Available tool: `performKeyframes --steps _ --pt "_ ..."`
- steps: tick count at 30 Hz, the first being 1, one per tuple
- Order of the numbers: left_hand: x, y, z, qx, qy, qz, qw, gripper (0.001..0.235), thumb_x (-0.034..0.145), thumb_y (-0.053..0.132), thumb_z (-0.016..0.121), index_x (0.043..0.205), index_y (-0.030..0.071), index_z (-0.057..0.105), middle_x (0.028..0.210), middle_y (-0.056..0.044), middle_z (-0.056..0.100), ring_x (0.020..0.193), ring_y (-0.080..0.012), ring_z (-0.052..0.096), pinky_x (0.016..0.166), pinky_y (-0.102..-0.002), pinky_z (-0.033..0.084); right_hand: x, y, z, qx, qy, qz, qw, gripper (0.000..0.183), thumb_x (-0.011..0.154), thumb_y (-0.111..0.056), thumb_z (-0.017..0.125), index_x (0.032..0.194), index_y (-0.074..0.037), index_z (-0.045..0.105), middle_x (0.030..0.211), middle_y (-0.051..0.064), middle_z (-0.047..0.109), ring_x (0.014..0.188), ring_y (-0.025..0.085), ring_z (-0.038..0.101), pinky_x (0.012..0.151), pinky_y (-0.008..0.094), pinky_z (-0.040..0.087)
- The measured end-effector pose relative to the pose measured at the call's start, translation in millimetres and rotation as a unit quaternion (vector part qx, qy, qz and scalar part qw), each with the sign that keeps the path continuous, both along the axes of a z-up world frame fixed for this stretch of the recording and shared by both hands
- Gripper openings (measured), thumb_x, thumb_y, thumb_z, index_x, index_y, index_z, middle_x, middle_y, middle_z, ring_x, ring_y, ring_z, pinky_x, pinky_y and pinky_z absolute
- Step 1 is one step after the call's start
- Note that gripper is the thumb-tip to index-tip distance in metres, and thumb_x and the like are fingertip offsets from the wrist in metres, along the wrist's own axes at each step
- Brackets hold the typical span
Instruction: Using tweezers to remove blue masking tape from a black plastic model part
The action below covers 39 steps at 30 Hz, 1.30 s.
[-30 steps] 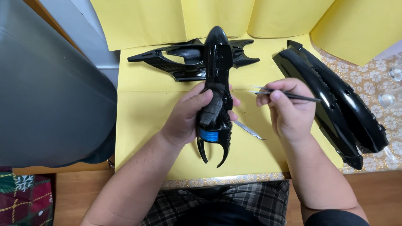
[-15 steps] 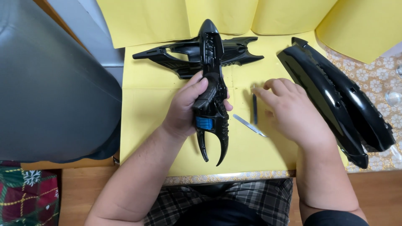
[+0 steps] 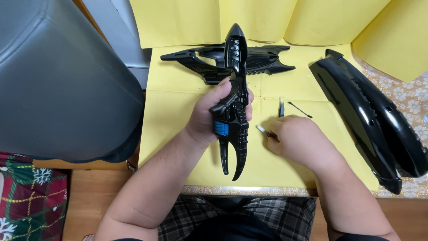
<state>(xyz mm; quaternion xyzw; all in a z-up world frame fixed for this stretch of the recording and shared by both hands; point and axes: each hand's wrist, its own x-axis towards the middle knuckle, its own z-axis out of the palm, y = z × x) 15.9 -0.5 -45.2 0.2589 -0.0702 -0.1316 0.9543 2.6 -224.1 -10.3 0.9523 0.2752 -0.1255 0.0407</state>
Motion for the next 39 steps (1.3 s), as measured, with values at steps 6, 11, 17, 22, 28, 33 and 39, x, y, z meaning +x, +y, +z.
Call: performKeyframes --steps 6,11,17,22,28,33,39 --pt "0.6 -5.2 -7.6 -0.067 0.052 -0.027 0.996 0.024 0.099 0.026 0.054 0.116 0.01 0.059 0.086 -0.023 0.059 0.069 -0.0398 0.063 0.057 -0.042 0.054 17.9 -18.8 14.4 0.376 0.166 -0.083 0.908 0.014 0.09 -0.011 0.051 0.093 -0.003 0.062 0.071 0.021 0.069 0.07 0.036 0.07 0.065 0.05 0.056" --pt "-3.5 -14.5 2.4 -0.052 0.107 -0.023 0.993 0.022 0.096 0.015 0.057 0.117 0.009 0.06 0.093 -0.017 0.064 0.077 -0.0316 0.066 0.069 -0.04 0.06 31.3 -31.6 -20.8 0.742 0.28 -0.044 0.608 0.012 0.105 -0.009 0.036 0.111 -0.002 0.044 0.063 0.008 0.042 0.053 0.02 0.049 0.048 0.027 0.039" --pt "-11.8 -10.7 11.6 -0.009 0.101 -0.077 0.992 0.034 0.089 0.013 0.057 0.123 0.008 0.059 0.093 -0.013 0.064 0.08 -0.0225 0.065 0.073 -0.036 0.061 3.8 -6.6 -35.1 0.774 0.197 -0.03 0.601 0.012 0.094 0.004 0.058 0.096 -0.002 0.049 0.063 0.003 0.041 0.055 0.012 0.036 0.051 0.026 0.033" --pt "-4.1 -17.0 -24.1 0.017 0.039 -0.096 0.994 0.037 0.09 0.012 0.057 0.126 0.003 0.058 0.097 -0.019 0.064 0.083 -0.0278 0.067 0.075 -0.042 0.062 -16.0 9.9 -24.1 0.708 0.155 -0.011 0.689 0.015 0.085 0.004 0.073 0.087 0.001 0.058 0.061 -0.001 0.044 0.052 0.006 0.04 0.048 0.021 0.035" --pt "-4.0 -22.3 -26.3 0.071 -0.049 -0.075 0.993 0.038 0.095 0.011 0.053 0.132 0.0 0.055 0.109 -0.021 0.063 0.095 -0.029 0.065 0.091 -0.045 0.057 -21.7 20.0 -29.3 0.671 0.03 -0.02 0.74 0.026 0.091 0.005 0.067 0.07 -0.003 0.054 0.051 -0.004 0.037 0.044 0.006 0.032 0.041 0.021 0.031" --pt "-9.7 -18.7 -8.6 0.2 -0.142 -0.069 0.967 0.049 0.1 0.019 0.051 0.144 -0.001 0.046 0.129 -0.019 0.058 0.124 -0.0261 0.055 0.113 -0.047 0.044 -16.0 19.1 -34.6 0.683 -0.051 -0.016 0.728 0.032 0.092 0.01 0.064 0.068 -0.004 0.048 0.053 -0.003 0.029 0.044 0.006 0.026 0.04 0.021 0.027" --pt "-20.8 -25.0 3.0 0.216 -0.151 -0.016 0.965 0.06 0.107 0.027 0.054 0.156 -0.001 0.033 0.149 -0.019 0.051 0.14 -0.0231 0.046 0.123 -0.046 0.034 1.9 10.2 -43.0 0.694 -0.094 -0.045 0.712 0.035 0.096 0.011 0.059 0.07 -0.007 0.044 0.061 -0.002 0.027 0.051 0.006 0.026 0.045 0.023 0.024"
